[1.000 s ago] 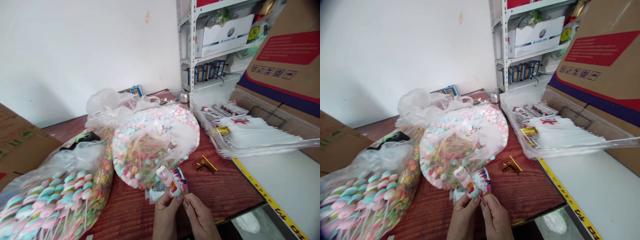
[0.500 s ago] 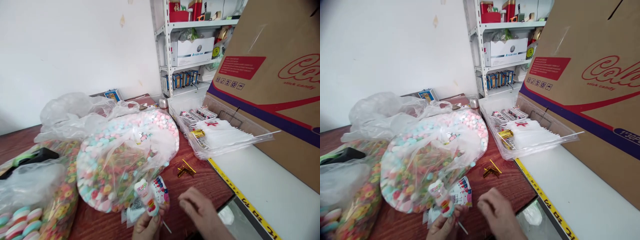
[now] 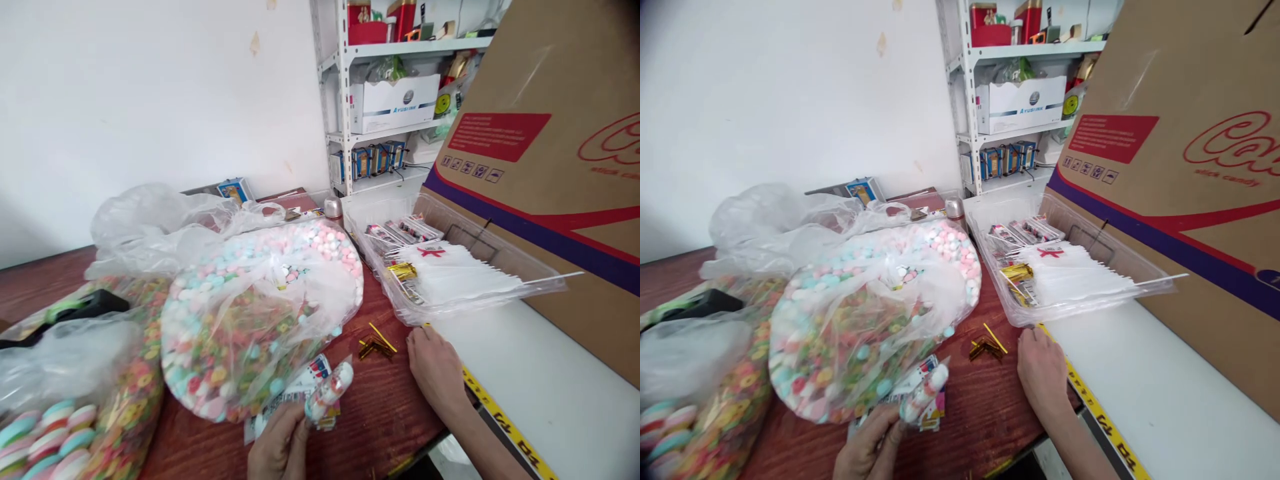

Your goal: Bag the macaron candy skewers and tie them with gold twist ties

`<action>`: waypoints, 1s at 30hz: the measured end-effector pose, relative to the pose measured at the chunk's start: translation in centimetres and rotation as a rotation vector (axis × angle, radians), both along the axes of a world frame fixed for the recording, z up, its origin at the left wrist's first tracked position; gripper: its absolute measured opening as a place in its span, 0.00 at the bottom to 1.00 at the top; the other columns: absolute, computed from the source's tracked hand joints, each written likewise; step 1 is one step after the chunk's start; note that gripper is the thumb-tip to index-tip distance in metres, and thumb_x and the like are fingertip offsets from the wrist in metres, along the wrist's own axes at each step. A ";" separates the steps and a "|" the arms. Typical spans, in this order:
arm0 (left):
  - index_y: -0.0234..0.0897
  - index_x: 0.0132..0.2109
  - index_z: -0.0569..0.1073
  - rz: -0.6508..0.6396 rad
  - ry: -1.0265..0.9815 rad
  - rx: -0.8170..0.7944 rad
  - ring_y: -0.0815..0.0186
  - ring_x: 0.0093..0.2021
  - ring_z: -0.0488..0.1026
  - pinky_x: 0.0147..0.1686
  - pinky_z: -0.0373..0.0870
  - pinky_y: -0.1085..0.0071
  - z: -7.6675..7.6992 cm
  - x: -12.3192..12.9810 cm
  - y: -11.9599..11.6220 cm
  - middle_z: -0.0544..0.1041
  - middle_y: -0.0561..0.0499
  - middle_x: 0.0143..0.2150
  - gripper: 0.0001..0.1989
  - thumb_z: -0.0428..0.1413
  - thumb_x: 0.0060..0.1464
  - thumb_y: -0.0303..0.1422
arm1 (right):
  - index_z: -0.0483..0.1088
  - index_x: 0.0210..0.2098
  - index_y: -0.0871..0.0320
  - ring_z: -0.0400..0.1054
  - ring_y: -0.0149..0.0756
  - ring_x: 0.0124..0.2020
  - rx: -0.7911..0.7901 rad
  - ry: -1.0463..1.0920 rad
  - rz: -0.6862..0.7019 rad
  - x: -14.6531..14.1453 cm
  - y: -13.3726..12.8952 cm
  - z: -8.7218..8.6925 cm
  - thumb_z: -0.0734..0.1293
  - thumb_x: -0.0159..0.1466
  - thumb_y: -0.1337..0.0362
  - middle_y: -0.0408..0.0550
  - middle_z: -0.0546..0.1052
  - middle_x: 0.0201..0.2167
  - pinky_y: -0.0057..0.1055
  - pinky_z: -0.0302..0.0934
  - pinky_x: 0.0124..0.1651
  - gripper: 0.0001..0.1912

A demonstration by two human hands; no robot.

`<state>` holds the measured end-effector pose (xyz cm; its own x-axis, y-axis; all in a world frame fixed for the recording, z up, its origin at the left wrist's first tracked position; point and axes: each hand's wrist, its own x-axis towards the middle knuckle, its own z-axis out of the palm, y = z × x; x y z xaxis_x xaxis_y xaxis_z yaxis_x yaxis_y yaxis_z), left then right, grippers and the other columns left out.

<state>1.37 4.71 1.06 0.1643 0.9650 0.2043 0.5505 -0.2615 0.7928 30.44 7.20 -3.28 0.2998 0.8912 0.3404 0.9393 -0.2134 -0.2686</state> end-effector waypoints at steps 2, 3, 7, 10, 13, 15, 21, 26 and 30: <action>0.40 0.39 0.79 0.048 0.056 0.090 0.62 0.34 0.74 0.35 0.72 0.72 0.1 0.2 0.0 0.77 0.48 0.33 0.11 0.52 0.60 0.34 | 0.66 0.30 0.55 0.70 0.43 0.32 0.034 0.043 0.031 -0.9 -1.5 0.4 0.54 0.70 0.65 0.52 0.73 0.30 0.35 0.60 0.35 0.14; 0.40 0.40 0.79 0.067 0.079 0.111 0.63 0.35 0.74 0.36 0.72 0.72 0.2 0.5 -0.1 0.77 0.48 0.35 0.12 0.50 0.61 0.32 | 0.65 0.32 0.55 0.71 0.42 0.32 0.061 0.082 0.053 -1.6 -2.3 0.7 0.53 0.70 0.63 0.51 0.74 0.31 0.34 0.61 0.34 0.14; 0.38 0.40 0.76 0.116 0.200 0.155 0.63 0.36 0.73 0.36 0.73 0.71 0.3 1.6 -0.3 0.75 0.46 0.37 0.15 0.45 0.62 0.25 | 0.66 0.37 0.52 0.73 0.37 0.28 0.133 0.492 0.233 -6.5 -5.3 2.2 0.56 0.69 0.55 0.45 0.77 0.31 0.28 0.63 0.30 0.12; 0.37 0.40 0.76 0.140 0.311 0.241 0.63 0.34 0.73 0.33 0.72 0.70 0.2 1.9 -0.5 0.73 0.45 0.35 0.15 0.45 0.60 0.23 | 0.68 0.35 0.52 0.71 0.35 0.26 0.071 0.891 0.363 -11.3 -6.4 3.2 0.57 0.68 0.52 0.42 0.76 0.27 0.26 0.63 0.31 0.14; 0.37 0.40 0.74 0.157 0.367 0.325 0.63 0.30 0.72 0.29 0.70 0.70 0.2 1.8 -1.0 0.73 0.48 0.32 0.11 0.47 0.60 0.24 | 0.68 0.33 0.54 0.71 0.36 0.27 0.002 1.078 0.424 -14.6 -6.2 3.1 0.58 0.67 0.52 0.42 0.75 0.26 0.27 0.63 0.32 0.15; 0.37 0.38 0.72 0.207 0.356 0.364 0.64 0.28 0.71 0.28 0.69 0.70 0.2 1.6 -1.3 0.72 0.50 0.30 0.09 0.48 0.60 0.24 | 0.67 0.33 0.54 0.71 0.36 0.28 -0.077 1.122 0.455 -15.5 -5.8 2.7 0.59 0.66 0.52 0.42 0.75 0.27 0.27 0.63 0.32 0.14; 0.37 0.48 0.70 0.238 0.282 0.448 0.65 0.31 0.72 0.31 0.70 0.72 0.0 1.0 -1.8 0.75 0.49 0.33 0.11 0.49 0.61 0.24 | 0.67 0.32 0.55 0.70 0.36 0.29 -0.116 1.183 0.408 -15.9 -5.5 2.0 0.60 0.66 0.53 0.42 0.74 0.27 0.27 0.63 0.34 0.13; 0.37 0.40 0.75 0.231 -0.020 0.176 0.65 0.35 0.71 0.36 0.68 0.71 0.7 1.3 -2.1 0.74 0.49 0.34 0.10 0.49 0.61 0.26 | 0.68 0.34 0.56 0.72 0.37 0.31 -0.165 1.138 0.482 -15.8 -5.1 1.4 0.59 0.67 0.53 0.45 0.75 0.29 0.28 0.65 0.35 0.14; 0.36 0.34 0.74 0.275 -0.563 -0.305 0.66 0.33 0.68 0.35 0.65 0.72 0.9 1.9 -1.8 0.73 0.51 0.31 0.05 0.54 0.57 0.31 | 0.68 0.38 0.57 0.73 0.39 0.34 -0.129 1.126 0.478 -15.9 -4.4 1.5 0.58 0.67 0.52 0.48 0.76 0.33 0.30 0.66 0.37 0.15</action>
<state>3.30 2.87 1.94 -0.1459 0.9842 -0.0998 0.0490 0.1080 0.9929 14.57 2.78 -1.81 0.0032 1.0000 0.0038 0.1879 0.0031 -0.9822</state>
